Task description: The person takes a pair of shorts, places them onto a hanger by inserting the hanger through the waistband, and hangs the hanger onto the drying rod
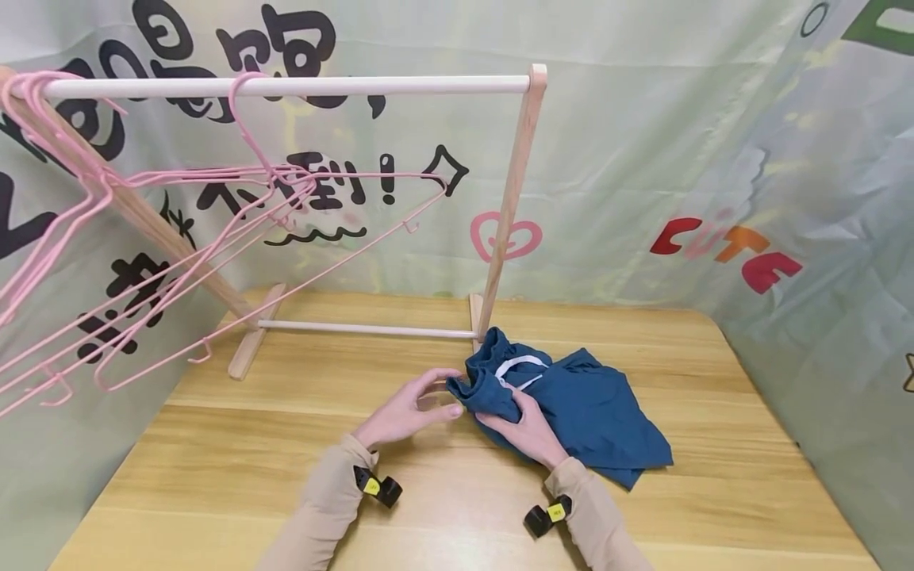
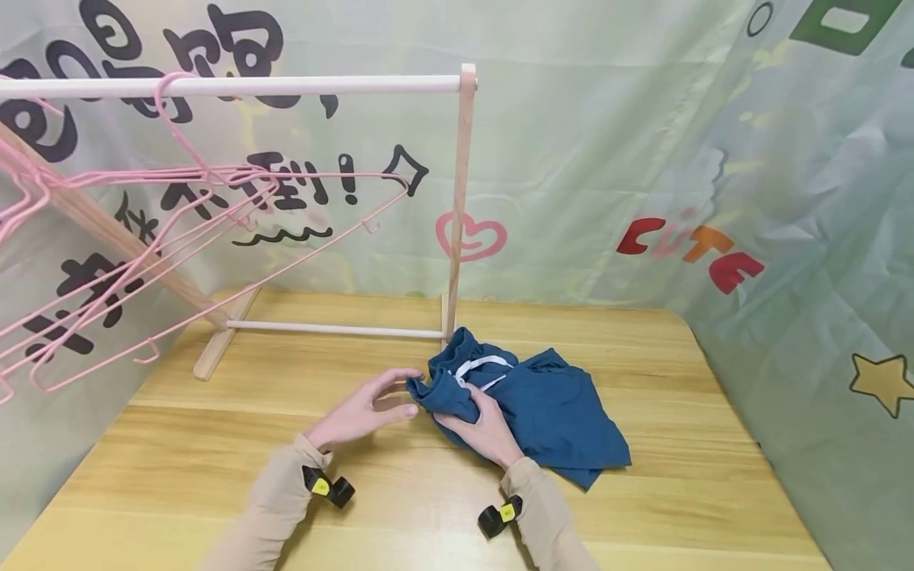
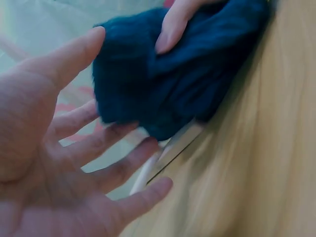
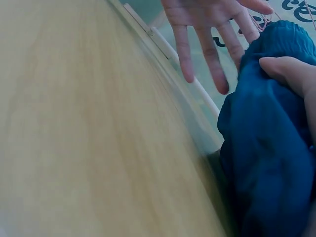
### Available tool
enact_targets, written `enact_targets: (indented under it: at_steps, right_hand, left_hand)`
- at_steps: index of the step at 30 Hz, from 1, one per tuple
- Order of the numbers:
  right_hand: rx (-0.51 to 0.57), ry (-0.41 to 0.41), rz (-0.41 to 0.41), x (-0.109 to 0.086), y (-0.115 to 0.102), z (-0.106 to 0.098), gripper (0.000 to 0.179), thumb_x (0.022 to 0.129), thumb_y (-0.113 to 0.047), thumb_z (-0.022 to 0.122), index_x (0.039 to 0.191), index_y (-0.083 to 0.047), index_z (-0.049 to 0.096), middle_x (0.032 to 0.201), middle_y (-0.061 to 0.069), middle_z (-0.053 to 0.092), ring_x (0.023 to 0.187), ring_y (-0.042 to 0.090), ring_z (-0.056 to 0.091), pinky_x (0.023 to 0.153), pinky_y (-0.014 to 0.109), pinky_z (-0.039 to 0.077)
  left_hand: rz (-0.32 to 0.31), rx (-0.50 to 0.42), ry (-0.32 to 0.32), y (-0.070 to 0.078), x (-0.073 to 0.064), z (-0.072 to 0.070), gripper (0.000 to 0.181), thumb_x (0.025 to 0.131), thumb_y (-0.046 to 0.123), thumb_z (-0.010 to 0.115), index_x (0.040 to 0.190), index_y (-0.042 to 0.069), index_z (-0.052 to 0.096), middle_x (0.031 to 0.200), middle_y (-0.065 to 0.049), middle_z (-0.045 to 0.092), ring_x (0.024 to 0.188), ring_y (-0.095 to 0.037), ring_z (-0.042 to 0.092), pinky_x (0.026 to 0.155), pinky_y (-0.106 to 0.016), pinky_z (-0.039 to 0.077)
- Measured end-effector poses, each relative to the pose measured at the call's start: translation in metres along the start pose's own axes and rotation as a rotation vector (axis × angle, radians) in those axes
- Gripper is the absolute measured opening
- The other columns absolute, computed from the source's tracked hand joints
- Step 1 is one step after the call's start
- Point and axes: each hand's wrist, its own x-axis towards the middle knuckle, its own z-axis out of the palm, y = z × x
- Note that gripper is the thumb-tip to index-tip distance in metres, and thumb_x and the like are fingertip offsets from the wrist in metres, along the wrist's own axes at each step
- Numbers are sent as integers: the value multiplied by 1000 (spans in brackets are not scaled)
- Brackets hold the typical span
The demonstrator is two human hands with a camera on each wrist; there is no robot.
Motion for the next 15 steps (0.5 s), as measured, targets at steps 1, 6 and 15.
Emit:
enact_targets:
  at_steps: [1, 6, 15]
  right_hand:
    - [4, -4, 4, 0, 0, 0, 57, 87, -30, 78, 139, -14, 59, 139, 10, 63, 131, 32, 57, 114, 54, 39]
    - [-2, -16, 59, -1, -1, -2, 72, 84, -31, 81, 146, -8, 52, 149, 17, 54, 139, 38, 48, 116, 58, 34]
    - [62, -23, 53, -1, 1, -9, 63, 92, -31, 72, 146, -6, 50, 150, 18, 51, 140, 36, 46, 117, 55, 34]
  left_hand:
    - [-2, -20, 4, -1, 1, 3, 59, 96, 26, 70, 146, 7, 46, 153, -13, 48, 140, -37, 48, 115, -53, 40]
    - [-18, -72, 43, -10, 6, 14, 44, 91, 20, 75, 130, 5, 61, 133, -14, 63, 122, -24, 61, 106, -34, 49]
    - [29, -50, -40, -15, 6, 18, 44, 100, 16, 63, 142, 8, 54, 138, -16, 62, 120, -22, 63, 98, -23, 50]
